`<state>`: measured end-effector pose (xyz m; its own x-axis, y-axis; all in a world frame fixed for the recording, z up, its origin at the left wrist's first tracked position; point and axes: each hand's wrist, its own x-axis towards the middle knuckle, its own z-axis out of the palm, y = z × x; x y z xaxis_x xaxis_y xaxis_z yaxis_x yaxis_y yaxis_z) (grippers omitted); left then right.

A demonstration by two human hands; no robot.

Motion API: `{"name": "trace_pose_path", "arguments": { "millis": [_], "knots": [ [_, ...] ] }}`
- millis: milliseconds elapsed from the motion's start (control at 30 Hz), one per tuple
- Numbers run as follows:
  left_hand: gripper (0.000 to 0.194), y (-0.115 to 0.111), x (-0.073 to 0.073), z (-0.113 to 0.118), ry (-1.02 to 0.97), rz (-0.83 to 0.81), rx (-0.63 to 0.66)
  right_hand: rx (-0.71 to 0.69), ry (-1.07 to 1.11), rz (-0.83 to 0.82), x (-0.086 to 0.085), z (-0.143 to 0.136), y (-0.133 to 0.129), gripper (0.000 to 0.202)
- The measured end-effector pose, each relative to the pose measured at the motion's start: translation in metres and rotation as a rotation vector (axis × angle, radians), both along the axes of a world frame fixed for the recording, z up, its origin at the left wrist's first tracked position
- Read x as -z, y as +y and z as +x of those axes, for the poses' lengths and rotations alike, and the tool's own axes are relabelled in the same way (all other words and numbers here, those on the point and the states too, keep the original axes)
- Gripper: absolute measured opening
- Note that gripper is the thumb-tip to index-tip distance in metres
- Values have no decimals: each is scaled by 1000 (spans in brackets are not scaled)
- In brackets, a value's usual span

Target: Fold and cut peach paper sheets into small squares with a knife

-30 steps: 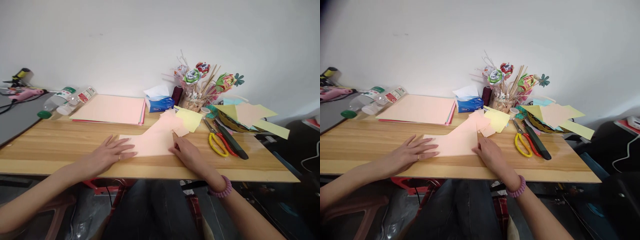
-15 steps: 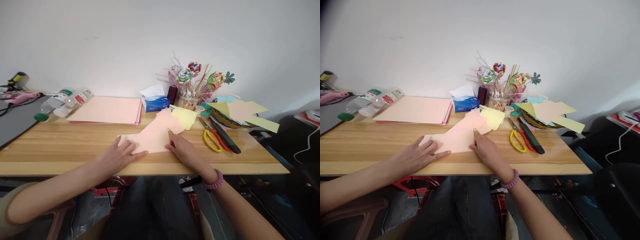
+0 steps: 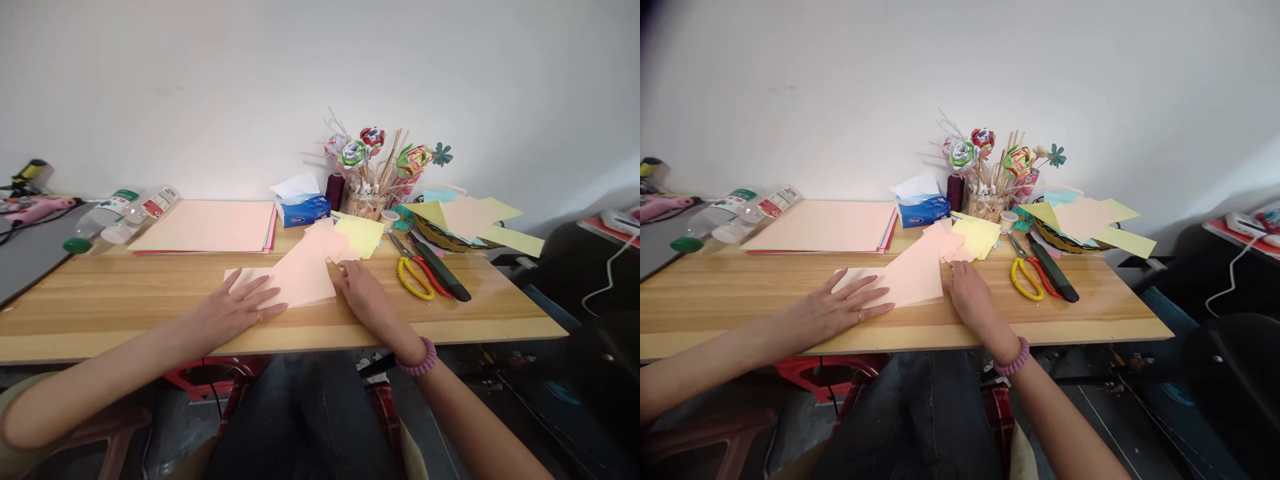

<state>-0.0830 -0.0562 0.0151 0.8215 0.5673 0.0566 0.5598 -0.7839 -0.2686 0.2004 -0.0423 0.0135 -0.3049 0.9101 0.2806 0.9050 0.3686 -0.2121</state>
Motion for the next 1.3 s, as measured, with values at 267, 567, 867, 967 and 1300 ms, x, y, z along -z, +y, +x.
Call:
{"name": "trace_pose_path", "arguments": {
  "millis": [267, 567, 867, 967, 1300],
  "knots": [
    [63, 8, 12, -5, 3, -62, 12, -387, -108, 126, 18, -46, -46, 50],
    [56, 7, 8, -16, -21, -158, 19, -389, -167, 127, 26, -43, -45, 56],
    [52, -12, 5, 6, 52, -4, -7, -402, -190, 146, 24, -43, -45, 66],
    [52, -10, 6, 4, 66, -9, 14, -409, -193, 150, 23, -43, -44, 67],
    [54, -10, 8, -31, 39, -199, -8, -435, -221, 144, 20, -41, -42, 72]
  ]
}}
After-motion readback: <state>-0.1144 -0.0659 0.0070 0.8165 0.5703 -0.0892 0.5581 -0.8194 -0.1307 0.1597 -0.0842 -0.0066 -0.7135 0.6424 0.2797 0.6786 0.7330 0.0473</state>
